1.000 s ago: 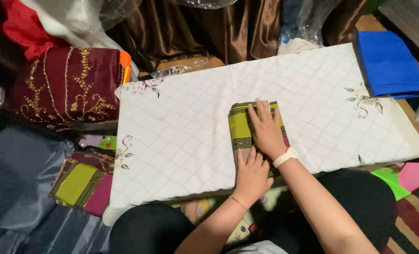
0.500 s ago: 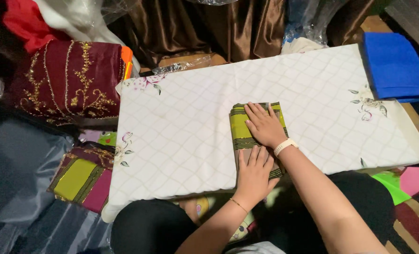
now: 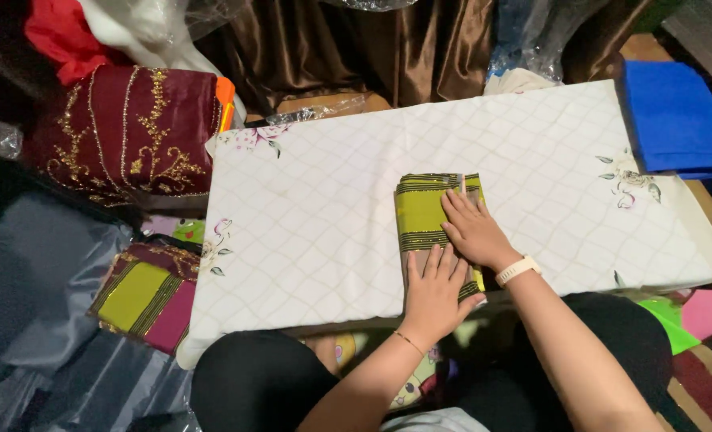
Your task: Folding a piece of traditional striped fabric into a neat rectangle
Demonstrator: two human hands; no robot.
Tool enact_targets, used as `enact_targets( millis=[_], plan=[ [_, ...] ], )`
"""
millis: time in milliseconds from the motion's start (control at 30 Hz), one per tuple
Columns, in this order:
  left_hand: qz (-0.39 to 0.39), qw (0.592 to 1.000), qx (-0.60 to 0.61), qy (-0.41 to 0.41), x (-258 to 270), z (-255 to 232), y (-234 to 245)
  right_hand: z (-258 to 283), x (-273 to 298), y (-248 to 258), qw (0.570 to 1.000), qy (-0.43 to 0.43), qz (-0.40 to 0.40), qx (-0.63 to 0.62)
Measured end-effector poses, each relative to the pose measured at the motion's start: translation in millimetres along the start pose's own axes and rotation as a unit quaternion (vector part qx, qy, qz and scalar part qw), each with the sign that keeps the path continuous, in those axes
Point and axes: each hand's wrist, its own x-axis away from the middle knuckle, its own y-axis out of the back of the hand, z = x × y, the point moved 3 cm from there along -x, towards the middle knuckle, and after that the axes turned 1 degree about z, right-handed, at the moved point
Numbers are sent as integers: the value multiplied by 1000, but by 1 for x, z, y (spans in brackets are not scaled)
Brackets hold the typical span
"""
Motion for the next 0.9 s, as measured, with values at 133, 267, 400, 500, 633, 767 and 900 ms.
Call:
enact_targets(
  millis=[133, 267, 400, 500, 633, 767, 900],
  plan=[
    [-8, 1000, 2, -3, 1, -1, -2, -8, 38, -5, 994, -58, 29, -83],
    [-22, 999, -24, -7, 4, 0, -11, 14, 63, 1, 986, -93, -20, -138],
    [-4, 1000, -29, 11, 1, 0, -14, 16, 81, -8, 952, -117, -210, -189],
    [8, 999, -22, 30, -3, -4, -11, -10, 89, -37, 924, -175, -275, -200],
    [58, 996, -12, 59, -10, -11, -4, -19, 89, -42, 928, -214, -222, -209],
    [121, 991, -18, 45, -10, -13, -1, -21, 89, -36, 936, -221, -195, -193],
    [132, 989, -67, 15, -10, -12, -3, -29, 85, -37, 938, -256, -133, -191]
  ],
)
